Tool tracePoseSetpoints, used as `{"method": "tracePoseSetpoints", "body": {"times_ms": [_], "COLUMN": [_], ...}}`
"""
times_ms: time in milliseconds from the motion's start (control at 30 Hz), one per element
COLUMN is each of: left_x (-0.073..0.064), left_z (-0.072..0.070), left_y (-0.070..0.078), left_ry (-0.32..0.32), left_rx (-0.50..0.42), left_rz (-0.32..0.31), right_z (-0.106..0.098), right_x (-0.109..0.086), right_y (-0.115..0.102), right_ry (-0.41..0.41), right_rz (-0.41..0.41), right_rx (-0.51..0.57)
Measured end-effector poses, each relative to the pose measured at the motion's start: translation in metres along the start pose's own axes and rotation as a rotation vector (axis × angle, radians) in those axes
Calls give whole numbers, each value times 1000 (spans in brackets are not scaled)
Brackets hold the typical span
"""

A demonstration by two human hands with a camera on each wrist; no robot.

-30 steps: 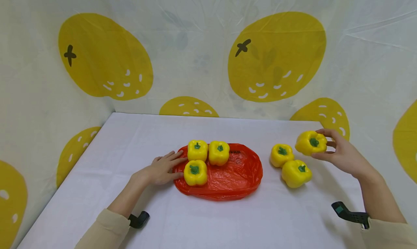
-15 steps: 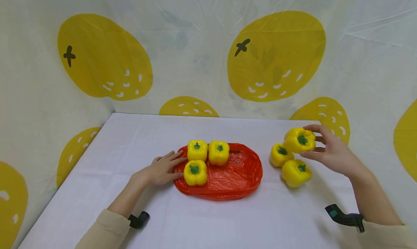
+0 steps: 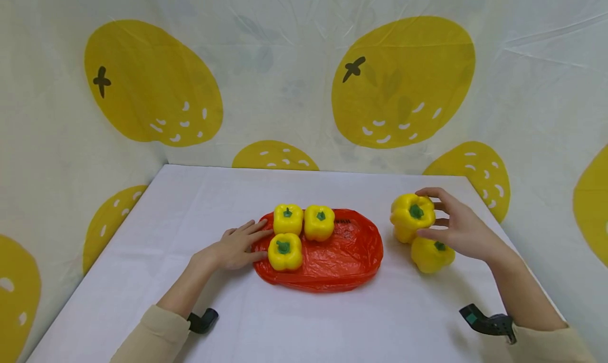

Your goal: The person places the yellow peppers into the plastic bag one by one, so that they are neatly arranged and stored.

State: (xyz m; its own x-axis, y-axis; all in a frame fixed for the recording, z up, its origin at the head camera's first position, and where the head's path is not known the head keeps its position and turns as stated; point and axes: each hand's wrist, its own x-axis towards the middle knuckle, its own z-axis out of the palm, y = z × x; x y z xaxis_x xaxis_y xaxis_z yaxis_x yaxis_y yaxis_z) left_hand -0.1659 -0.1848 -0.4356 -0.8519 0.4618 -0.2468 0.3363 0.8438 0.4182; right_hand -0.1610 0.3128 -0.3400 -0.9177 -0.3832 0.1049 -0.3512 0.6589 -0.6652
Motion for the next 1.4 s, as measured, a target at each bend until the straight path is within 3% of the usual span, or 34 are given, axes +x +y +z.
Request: {"method": "tracePoseSetpoints", "body": {"times_ms": [767,1400], "left_x": [-1,0], "left_z": [1,2], "left_y": [-1,-3], "left_ry": [9,9], "left_rx": [-5,-2], "left_rz": [12,13], "right_z": [35,51], "right_x": [14,21], "right_y": [-9,-13], "right_ry": [-76,-116], "right_rz": [5,-11], "right_rx": [66,105]}}
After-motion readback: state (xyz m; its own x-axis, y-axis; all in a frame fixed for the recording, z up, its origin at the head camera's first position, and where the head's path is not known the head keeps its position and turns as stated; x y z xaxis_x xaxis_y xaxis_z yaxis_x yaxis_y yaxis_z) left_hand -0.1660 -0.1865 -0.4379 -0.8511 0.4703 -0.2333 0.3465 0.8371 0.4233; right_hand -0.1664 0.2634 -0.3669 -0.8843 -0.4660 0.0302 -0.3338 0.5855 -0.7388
